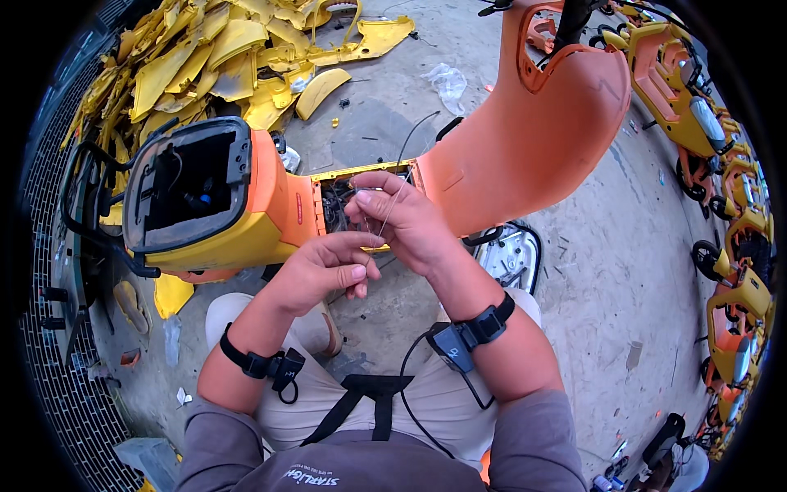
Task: The person connects wires by twisting wire ends together by hand while sitting in front of a scooter.
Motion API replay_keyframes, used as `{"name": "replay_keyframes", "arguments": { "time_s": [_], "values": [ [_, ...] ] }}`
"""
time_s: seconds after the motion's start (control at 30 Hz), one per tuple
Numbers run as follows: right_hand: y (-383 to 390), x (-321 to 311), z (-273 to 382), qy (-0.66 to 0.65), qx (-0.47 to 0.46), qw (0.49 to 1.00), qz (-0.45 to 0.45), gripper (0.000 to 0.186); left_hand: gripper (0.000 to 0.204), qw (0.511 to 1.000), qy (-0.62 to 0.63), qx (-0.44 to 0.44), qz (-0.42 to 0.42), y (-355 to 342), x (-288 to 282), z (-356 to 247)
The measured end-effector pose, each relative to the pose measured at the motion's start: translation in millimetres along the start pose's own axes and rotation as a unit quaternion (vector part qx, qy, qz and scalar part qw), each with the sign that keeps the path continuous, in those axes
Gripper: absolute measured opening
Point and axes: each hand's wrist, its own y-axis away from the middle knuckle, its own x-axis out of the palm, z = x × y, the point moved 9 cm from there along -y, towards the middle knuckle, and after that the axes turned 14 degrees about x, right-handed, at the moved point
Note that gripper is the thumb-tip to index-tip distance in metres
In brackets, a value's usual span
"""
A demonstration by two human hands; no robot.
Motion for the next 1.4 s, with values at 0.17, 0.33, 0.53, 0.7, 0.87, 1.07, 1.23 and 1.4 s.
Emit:
{"name": "replay_keyframes", "arguments": {
  "time_s": [0.17,0.33,0.53,0.7,0.87,1.07,1.23,1.4],
  "values": [
    [-2,-2,-1,0.030,-0.010,0.999,-0.034,0.026,0.042,0.999,0.018,0.019,-0.023,-1,-1,2],
    [-5,-26,2,0.043,-0.019,0.991,-0.124,0.025,0.042,0.995,0.055,0.045,-0.071,-2,-9,-5],
    [3,-18,5,0.091,-0.031,0.984,-0.151,0.023,0.044,0.993,0.063,0.043,-0.087,-4,-11,-5],
    [6,-29,10,0.091,-0.060,0.972,-0.208,0.024,0.047,0.994,0.066,0.033,-0.084,-1,-12,0],
    [27,-21,32,0.138,-0.201,0.936,-0.254,0.026,0.046,0.989,0.076,0.032,-0.120,-2,-15,2],
    [39,13,41,0.367,-0.331,0.837,-0.235,0.024,0.045,0.985,0.090,0.041,-0.142,-3,-17,0],
    [40,27,39,0.417,-0.300,0.828,-0.223,0.017,0.042,0.983,0.100,0.054,-0.145,-4,-20,-1],
    [30,22,33,0.381,-0.283,0.862,-0.179,0.016,0.038,0.979,0.096,0.067,-0.165,-3,-26,-1]
  ]
}}
